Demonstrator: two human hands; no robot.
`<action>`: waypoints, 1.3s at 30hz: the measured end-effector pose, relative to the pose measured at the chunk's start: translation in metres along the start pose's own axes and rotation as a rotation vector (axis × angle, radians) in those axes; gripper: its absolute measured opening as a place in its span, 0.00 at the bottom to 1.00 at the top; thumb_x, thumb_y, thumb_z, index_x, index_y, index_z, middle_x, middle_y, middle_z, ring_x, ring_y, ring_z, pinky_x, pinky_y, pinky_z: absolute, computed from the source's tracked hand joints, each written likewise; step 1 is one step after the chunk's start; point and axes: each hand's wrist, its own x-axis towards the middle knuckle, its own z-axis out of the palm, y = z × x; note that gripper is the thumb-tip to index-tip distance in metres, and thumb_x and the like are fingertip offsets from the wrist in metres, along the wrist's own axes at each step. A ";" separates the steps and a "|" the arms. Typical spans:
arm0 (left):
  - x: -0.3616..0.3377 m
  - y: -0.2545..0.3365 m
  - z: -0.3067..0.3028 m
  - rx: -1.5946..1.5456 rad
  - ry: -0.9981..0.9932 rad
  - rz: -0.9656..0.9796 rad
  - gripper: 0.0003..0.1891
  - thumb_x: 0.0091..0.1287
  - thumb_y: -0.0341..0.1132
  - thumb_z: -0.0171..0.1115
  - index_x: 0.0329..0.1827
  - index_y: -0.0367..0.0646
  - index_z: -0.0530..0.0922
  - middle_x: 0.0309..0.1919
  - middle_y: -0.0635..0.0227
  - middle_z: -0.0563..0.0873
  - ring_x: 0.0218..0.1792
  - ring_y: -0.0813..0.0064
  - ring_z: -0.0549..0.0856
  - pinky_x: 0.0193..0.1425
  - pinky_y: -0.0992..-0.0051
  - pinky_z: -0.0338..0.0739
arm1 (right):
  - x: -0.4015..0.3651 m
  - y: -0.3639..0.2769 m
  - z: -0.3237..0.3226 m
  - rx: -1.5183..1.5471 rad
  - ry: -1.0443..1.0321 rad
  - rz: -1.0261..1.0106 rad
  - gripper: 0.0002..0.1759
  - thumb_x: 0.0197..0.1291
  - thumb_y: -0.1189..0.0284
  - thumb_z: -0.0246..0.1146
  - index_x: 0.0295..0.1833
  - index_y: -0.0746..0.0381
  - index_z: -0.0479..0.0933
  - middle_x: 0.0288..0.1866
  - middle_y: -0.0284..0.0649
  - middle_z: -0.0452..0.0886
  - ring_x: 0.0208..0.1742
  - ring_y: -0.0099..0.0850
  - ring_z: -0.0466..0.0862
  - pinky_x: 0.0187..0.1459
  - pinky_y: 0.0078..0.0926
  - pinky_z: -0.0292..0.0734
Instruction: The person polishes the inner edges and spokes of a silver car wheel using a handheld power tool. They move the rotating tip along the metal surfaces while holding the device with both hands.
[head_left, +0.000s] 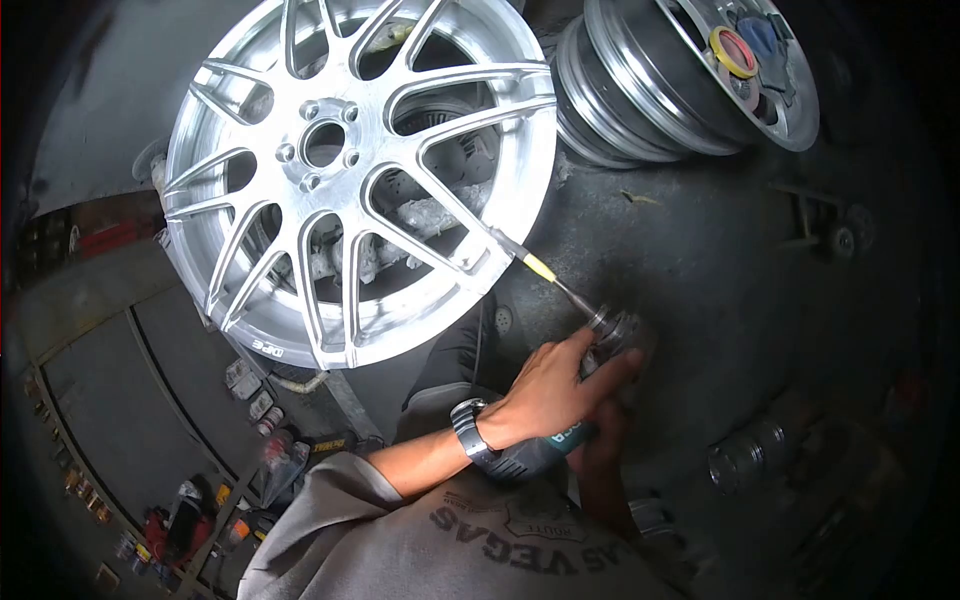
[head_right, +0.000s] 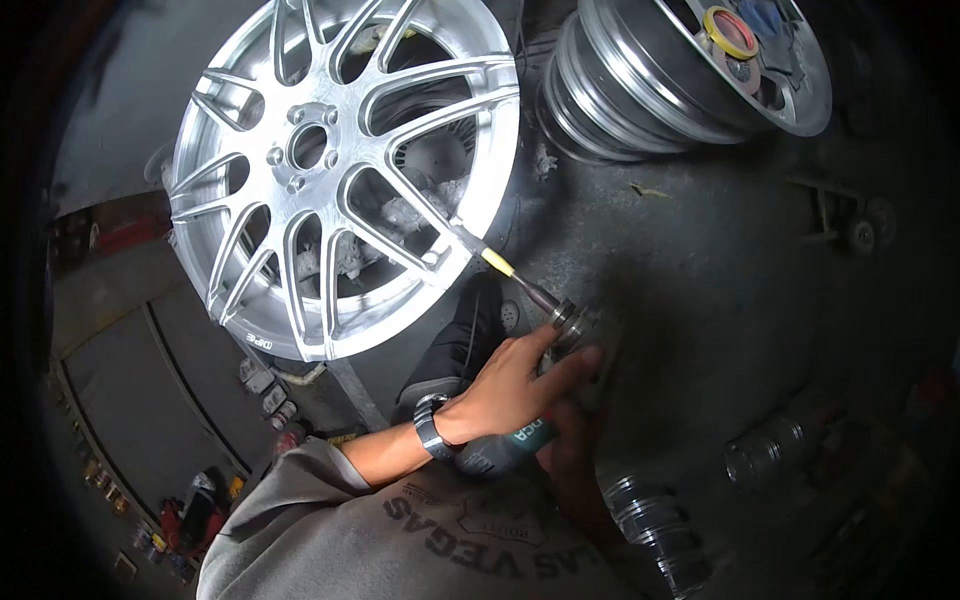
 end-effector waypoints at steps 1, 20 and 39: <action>0.001 -0.001 0.000 0.003 -0.002 0.000 0.31 0.77 0.56 0.65 0.56 0.28 0.83 0.28 0.47 0.90 0.35 0.50 0.93 0.44 0.59 0.84 | 0.001 -0.001 0.006 0.003 0.001 -0.001 0.38 0.68 0.76 0.59 0.84 0.67 0.62 0.79 0.46 0.72 0.77 0.32 0.76 0.72 0.34 0.76; 0.004 -0.005 0.011 0.052 0.073 0.059 0.24 0.79 0.49 0.65 0.49 0.28 0.83 0.20 0.53 0.86 0.25 0.61 0.92 0.31 0.66 0.78 | 0.004 -0.004 -0.002 -0.103 -0.070 -0.058 0.33 0.77 0.64 0.49 0.82 0.68 0.62 0.74 0.46 0.75 0.76 0.39 0.77 0.75 0.42 0.74; 0.015 -0.002 0.008 0.073 0.077 0.028 0.35 0.77 0.60 0.65 0.57 0.26 0.82 0.26 0.46 0.89 0.31 0.50 0.93 0.38 0.58 0.82 | 0.019 0.013 -0.075 -0.705 -0.242 -0.215 0.33 0.84 0.57 0.44 0.83 0.66 0.61 0.77 0.49 0.74 0.77 0.39 0.77 0.75 0.43 0.74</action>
